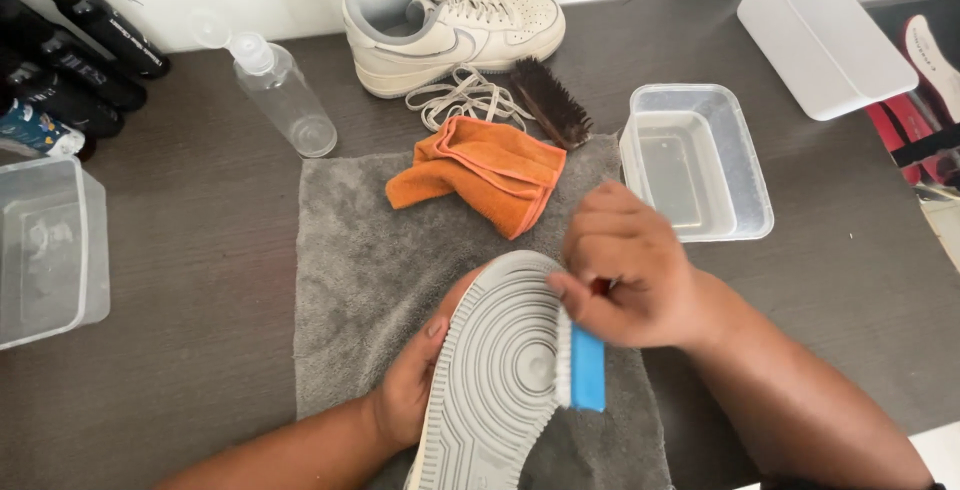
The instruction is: The person scrubs the sole of a white sneaker with a blue brush dipped in water, then wipes the sole with an orange cloth. The shoe is held in the left hand while the right hand performs the scrubbing and wiping actions.
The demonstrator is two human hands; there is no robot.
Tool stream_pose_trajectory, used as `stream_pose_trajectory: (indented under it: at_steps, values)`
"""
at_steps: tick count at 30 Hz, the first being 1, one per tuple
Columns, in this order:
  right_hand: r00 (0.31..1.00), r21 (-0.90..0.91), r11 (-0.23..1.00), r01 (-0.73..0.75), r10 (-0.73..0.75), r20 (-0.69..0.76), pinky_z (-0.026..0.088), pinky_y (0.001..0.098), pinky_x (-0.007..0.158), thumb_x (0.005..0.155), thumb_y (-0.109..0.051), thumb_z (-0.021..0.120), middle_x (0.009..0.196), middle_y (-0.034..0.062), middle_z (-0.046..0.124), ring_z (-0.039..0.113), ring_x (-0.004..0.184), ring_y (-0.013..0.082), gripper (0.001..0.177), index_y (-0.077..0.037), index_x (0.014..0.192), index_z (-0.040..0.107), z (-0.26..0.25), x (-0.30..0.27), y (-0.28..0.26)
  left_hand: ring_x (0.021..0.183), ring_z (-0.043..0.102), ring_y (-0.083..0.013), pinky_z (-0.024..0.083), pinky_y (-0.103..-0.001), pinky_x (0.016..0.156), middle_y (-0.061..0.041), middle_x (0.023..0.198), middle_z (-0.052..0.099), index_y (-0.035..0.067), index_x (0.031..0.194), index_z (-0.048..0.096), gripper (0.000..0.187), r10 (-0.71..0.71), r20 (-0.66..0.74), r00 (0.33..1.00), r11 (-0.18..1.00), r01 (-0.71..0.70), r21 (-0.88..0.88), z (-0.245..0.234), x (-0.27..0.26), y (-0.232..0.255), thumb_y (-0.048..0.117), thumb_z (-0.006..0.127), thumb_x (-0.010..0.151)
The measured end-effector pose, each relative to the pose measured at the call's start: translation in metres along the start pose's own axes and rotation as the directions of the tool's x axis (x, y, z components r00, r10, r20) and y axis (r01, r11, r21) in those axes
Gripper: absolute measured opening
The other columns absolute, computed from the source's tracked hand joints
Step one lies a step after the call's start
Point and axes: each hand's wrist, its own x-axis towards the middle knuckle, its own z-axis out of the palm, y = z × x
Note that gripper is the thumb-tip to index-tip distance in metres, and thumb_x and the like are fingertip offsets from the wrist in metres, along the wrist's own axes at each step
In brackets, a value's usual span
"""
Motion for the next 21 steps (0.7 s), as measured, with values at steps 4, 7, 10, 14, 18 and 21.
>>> stream_pose_trajectory:
  at_steps: [4, 7, 10, 14, 18, 21]
  values:
    - [0.987, 0.002, 0.989, -0.145, 0.145, -0.074, 0.041, 0.036, 0.067, 0.1, -0.01, 0.063, 0.068, 0.0045, 0.057, 0.05, 0.062, 0.0197, 0.031, -0.01, 0.072, 0.049, -0.017, -0.01, 0.005, 0.161, 0.027, -0.0338, 0.019, -0.051, 0.133, -0.019, 0.176, 0.024, 0.004, 0.168, 0.024, 0.062, 0.009, -0.022, 1.0, 0.973, -0.014, -0.231, -0.007, -0.006, -0.013, 0.034, 0.037, 0.115]
    - [0.843, 0.102, 0.862, -0.496, 0.506, -0.182, 0.033, 0.0278, 0.062, 0.109, -0.018, 0.058, 0.07, 0.0004, 0.049, 0.041, 0.065, 0.0117, 0.038, -0.01, 0.074, 0.047, -0.028, -0.013, 0.002, 0.155, 0.037, -0.0353, 0.027, -0.051, 0.129, -0.022, 0.17, 0.035, 0.004, 0.167, 0.027, 0.06, 0.005, -0.061, 0.998, 0.945, -0.024, -0.328, -0.012, -0.002, -0.014, 0.032, 0.036, 0.114]
    - [0.652, 0.201, 0.674, -0.711, 0.739, -0.172, 0.03, 0.0229, 0.057, 0.108, -0.025, 0.06, 0.061, -0.0054, 0.048, 0.039, 0.06, 0.0051, 0.041, -0.012, 0.069, 0.054, -0.034, -0.012, 0.003, 0.139, 0.053, -0.0314, 0.04, -0.047, 0.121, -0.023, 0.151, 0.055, -0.002, 0.162, 0.035, 0.062, 0.041, -0.119, 0.992, 0.966, -0.069, -0.249, -0.021, 0.002, -0.018, 0.03, 0.037, 0.108]
    - [0.653, 0.287, 0.66, -0.694, 0.745, -0.134, 0.029, 0.0274, 0.058, 0.113, -0.032, 0.046, 0.063, 0.0008, 0.046, 0.04, 0.061, 0.0111, 0.052, -0.01, 0.066, 0.048, -0.029, -0.018, -0.001, 0.126, 0.061, -0.0296, 0.045, -0.045, 0.114, -0.019, 0.133, 0.064, 0.0, 0.142, 0.055, 0.048, -0.107, -0.265, 0.958, 0.922, -0.004, -0.387, -0.026, 0.007, -0.02, 0.032, 0.04, 0.11]
    - [0.566, 0.373, 0.516, -0.771, 0.824, 0.031, 0.031, 0.0296, 0.049, 0.11, -0.054, 0.039, 0.053, 0.0071, 0.051, 0.044, 0.051, 0.0155, 0.066, -0.009, 0.065, 0.055, -0.02, -0.037, -0.001, 0.08, 0.06, -0.0172, 0.052, -0.04, 0.08, -0.007, 0.081, 0.063, 0.011, 0.086, 0.057, 0.036, -0.109, -0.415, 0.903, 0.977, 0.02, -0.214, -0.027, 0.008, -0.017, 0.028, 0.037, 0.109]
    - [0.432, 0.393, 0.37, -0.842, 0.899, 0.077, 0.058, 0.0387, 0.051, 0.109, -0.052, 0.04, 0.063, 0.0086, 0.042, 0.051, 0.048, 0.0246, 0.065, -0.008, 0.061, 0.046, -0.014, -0.059, 0.0, 0.074, 0.061, -0.0178, 0.052, -0.036, 0.073, -0.005, 0.077, 0.061, 0.01, 0.083, 0.057, 0.035, -0.125, -0.345, 0.93, 0.964, 0.031, -0.265, -0.027, 0.011, -0.016, 0.03, 0.041, 0.105]
